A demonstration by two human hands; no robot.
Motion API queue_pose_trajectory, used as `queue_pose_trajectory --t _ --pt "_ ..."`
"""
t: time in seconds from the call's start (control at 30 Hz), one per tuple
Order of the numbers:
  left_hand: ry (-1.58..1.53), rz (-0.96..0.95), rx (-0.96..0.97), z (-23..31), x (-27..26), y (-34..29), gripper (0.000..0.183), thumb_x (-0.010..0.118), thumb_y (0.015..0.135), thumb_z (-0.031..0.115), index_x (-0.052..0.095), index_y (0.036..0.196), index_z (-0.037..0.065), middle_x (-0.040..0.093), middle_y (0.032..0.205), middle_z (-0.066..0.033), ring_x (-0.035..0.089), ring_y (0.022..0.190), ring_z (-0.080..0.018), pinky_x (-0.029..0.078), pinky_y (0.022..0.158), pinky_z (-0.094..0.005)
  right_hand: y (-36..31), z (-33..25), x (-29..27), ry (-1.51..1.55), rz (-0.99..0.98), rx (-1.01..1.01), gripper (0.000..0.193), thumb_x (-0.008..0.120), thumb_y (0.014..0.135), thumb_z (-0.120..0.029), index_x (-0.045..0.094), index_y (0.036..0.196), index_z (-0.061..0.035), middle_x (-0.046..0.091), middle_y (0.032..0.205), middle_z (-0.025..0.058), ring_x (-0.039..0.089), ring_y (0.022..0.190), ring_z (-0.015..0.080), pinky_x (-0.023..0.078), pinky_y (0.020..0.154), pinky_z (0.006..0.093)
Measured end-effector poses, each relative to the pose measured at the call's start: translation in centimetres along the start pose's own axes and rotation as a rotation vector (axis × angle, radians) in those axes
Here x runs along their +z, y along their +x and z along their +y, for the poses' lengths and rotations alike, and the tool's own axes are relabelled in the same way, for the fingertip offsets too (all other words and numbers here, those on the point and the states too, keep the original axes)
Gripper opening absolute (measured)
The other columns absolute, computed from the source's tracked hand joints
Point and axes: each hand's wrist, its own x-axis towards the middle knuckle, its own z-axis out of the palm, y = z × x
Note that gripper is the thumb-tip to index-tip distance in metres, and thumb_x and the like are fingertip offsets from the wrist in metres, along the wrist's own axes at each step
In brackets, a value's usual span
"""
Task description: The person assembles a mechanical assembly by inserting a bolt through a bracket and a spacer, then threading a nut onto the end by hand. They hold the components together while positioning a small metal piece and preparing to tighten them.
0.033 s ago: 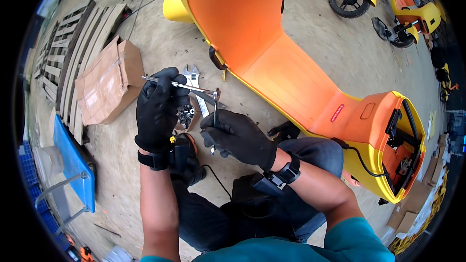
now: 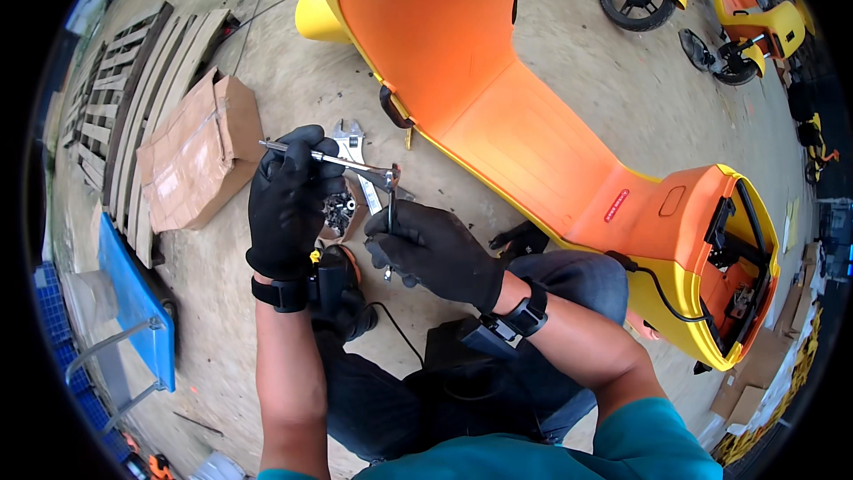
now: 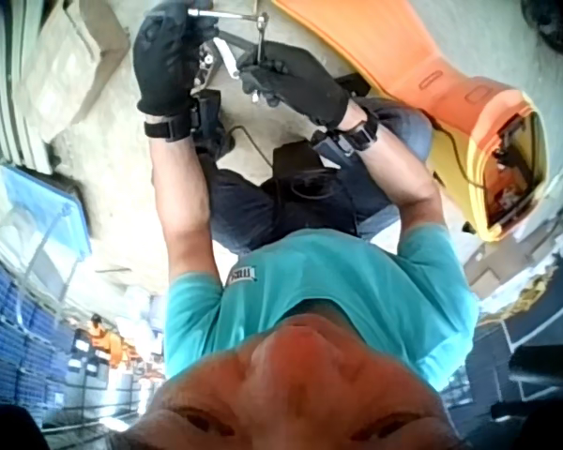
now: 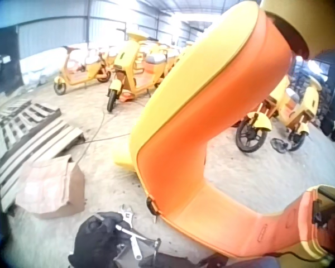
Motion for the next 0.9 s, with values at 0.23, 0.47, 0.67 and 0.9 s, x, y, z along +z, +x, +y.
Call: queue_pose_trajectory --t 0.23,0.47,0.67,0.9 --pt "-0.099 -0.117 -0.035 -0.8 -0.8 0.3 0.033 0.056 0.100 0.022 0.058 0.118 -0.006 0.066 0.100 -0.0144 0.064 0.078 -0.0173 0.056 0.069 -0.0279 0.7 1.9 -0.6 -0.380 0.179 -0.289 0.014 0.061 0.095 -0.011 0.063 0.105 -0.0013 0.066 0.080 0.0046 0.058 0.061 0.0082 0.048 0.056 0.0257" --pt "-0.153 -0.114 -0.113 -1.2 -0.6 0.2 0.032 0.055 0.101 0.023 0.058 0.116 -0.004 0.066 0.099 -0.0138 0.066 0.077 -0.0178 0.057 0.068 -0.0270 0.5 1.0 -0.9 -0.481 0.211 -0.344 0.013 0.061 0.092 -0.008 0.063 0.102 0.0000 0.065 0.078 0.0102 0.062 0.062 0.0164 0.049 0.059 0.0305" --pt "-0.138 -0.090 -0.131 -1.2 -0.2 -0.1 0.031 0.055 0.101 0.025 0.059 0.114 -0.003 0.066 0.096 -0.0126 0.066 0.075 -0.0169 0.057 0.066 -0.0253 0.6 1.1 -1.1 -0.580 0.249 -0.453 0.014 0.061 0.091 -0.007 0.061 0.103 0.0003 0.062 0.079 0.0142 0.062 0.067 0.0264 0.049 0.061 0.0358" --pt "-0.106 -0.103 -0.101 -1.5 -0.1 0.2 0.030 0.055 0.101 0.025 0.060 0.113 -0.002 0.066 0.094 -0.0120 0.065 0.073 -0.0164 0.056 0.065 -0.0254 0.7 1.6 -1.3 -0.585 0.248 -0.481 0.017 0.062 0.090 -0.008 0.060 0.104 -0.0004 0.063 0.083 0.0171 0.063 0.070 0.0313 0.049 0.064 0.0388"
